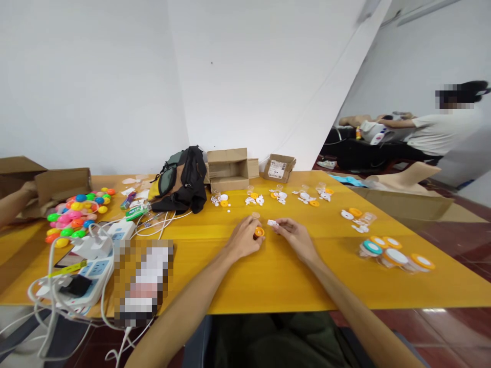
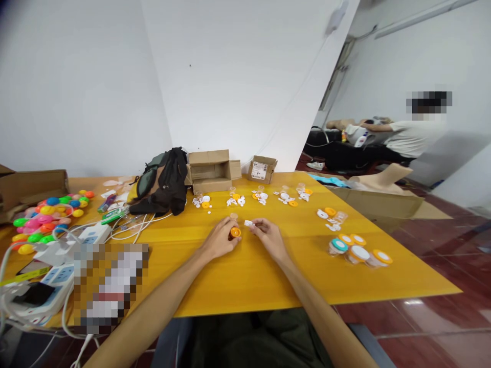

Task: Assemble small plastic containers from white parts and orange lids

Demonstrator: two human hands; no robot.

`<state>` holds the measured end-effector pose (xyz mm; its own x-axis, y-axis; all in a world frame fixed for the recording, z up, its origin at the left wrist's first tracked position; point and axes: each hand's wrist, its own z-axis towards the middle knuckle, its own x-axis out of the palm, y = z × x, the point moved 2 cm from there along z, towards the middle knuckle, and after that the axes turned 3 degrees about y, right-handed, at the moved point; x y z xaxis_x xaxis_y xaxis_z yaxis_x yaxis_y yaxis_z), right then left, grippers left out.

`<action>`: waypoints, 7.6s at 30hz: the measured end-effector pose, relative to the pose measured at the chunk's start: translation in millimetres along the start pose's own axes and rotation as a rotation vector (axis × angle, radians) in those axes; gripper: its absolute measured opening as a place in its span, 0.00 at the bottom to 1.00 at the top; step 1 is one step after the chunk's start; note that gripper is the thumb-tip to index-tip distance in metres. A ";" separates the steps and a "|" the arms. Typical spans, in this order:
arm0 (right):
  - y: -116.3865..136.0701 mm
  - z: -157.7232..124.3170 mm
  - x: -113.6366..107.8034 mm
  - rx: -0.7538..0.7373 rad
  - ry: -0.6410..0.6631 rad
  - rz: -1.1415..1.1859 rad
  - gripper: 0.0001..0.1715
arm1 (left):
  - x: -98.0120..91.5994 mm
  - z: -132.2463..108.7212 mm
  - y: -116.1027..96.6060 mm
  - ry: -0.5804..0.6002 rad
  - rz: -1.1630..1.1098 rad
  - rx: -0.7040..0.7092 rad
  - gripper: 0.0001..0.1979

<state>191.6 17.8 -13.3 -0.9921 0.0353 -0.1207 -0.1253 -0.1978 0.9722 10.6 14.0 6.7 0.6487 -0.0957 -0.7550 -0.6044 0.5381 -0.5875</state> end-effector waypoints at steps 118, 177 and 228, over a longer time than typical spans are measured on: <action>22.2 -7.3 15.8 -0.608 0.218 -0.626 0.14 | -2.1 7.6 2.3 0.036 -0.316 -0.012 0.07; 21.7 -4.3 21.0 -0.753 0.221 -0.637 0.16 | -6.6 10.7 -0.9 0.029 -0.354 0.023 0.03; 15.8 -6.4 23.9 -0.702 0.181 -0.878 0.10 | -4.3 14.1 1.9 0.049 -0.439 -0.010 0.07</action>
<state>165.9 9.3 -2.1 -0.5387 0.3012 -0.7868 -0.6988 -0.6814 0.2176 13.2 27.3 13.0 0.8226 -0.3531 -0.4458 -0.2809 0.4292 -0.8584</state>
